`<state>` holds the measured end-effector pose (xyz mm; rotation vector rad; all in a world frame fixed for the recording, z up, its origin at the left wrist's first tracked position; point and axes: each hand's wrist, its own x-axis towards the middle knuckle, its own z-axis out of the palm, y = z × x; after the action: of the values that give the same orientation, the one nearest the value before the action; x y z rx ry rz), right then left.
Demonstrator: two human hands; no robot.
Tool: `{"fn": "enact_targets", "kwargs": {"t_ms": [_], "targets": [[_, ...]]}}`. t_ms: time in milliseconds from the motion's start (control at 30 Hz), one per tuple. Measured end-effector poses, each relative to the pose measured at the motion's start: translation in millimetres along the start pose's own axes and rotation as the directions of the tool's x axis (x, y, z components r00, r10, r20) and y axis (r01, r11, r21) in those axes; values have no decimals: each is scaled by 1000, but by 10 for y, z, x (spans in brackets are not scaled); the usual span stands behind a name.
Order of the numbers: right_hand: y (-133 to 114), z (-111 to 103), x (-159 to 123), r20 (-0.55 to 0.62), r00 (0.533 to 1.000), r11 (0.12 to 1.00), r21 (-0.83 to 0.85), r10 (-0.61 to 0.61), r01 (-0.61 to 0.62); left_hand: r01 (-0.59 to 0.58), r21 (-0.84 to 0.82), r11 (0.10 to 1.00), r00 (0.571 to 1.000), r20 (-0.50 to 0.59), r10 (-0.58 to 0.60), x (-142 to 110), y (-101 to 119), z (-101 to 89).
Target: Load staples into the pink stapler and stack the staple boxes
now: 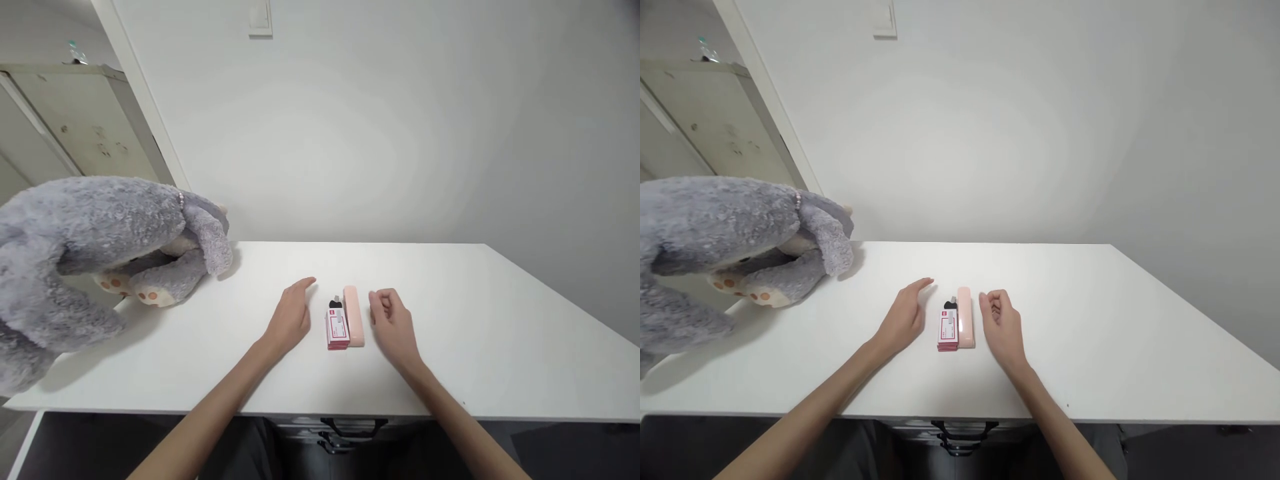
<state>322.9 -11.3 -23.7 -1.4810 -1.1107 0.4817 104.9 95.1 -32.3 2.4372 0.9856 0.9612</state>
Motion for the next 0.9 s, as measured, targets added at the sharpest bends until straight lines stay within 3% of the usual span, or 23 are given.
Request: {"fn": "enact_targets", "kwargs": {"t_ms": [67, 100, 167, 233, 267, 333, 433, 600, 767, 900], "targets": [[-162, 44, -203, -100, 987, 989, -85, -126, 118, 126, -82, 989, 985, -104, -134, 19, -38, 5], [-257, 93, -334, -65, 976, 975, -90, -209, 203, 183, -144, 972, 967, -151, -205, 36, -65, 4], [-437, 249, -619, 151, 913, 919, -51, -379, 390, 266, -284, 921, 913, -233, -336, 76, -143, -12], [-550, 466, -876, 364, 795, 845, -37, -486, 533, 303, -395, 867, 846, -308, -435, 115, -249, -51], [-569, 586, -973, 429, 758, 819, -70, -491, 570, 308, -423, 852, 815, -344, -466, 133, -309, -80], [-540, 830, -1074, 493, 738, 777, -179, -461, 604, 312, -437, 844, 773, -399, -493, 162, -433, -148], [-426, 1158, -985, 537, 787, 782, -331, -304, 528, 329, -430, 841, 750, -423, -509, 191, -587, -241], [-392, 1514, -510, 511, 853, 799, -469, -102, 376, 344, -424, 838, 735, -433, -521, 187, -662, -295], [-409, 1576, -286, 363, 931, 775, -597, 30, 208, 347, -389, 853, 765, -409, -497, 142, -630, -288], [-331, 1502, -278, 292, 953, 755, -642, 79, 134, 363, -375, 853, 770, -394, -501, 141, -624, -291]]}}
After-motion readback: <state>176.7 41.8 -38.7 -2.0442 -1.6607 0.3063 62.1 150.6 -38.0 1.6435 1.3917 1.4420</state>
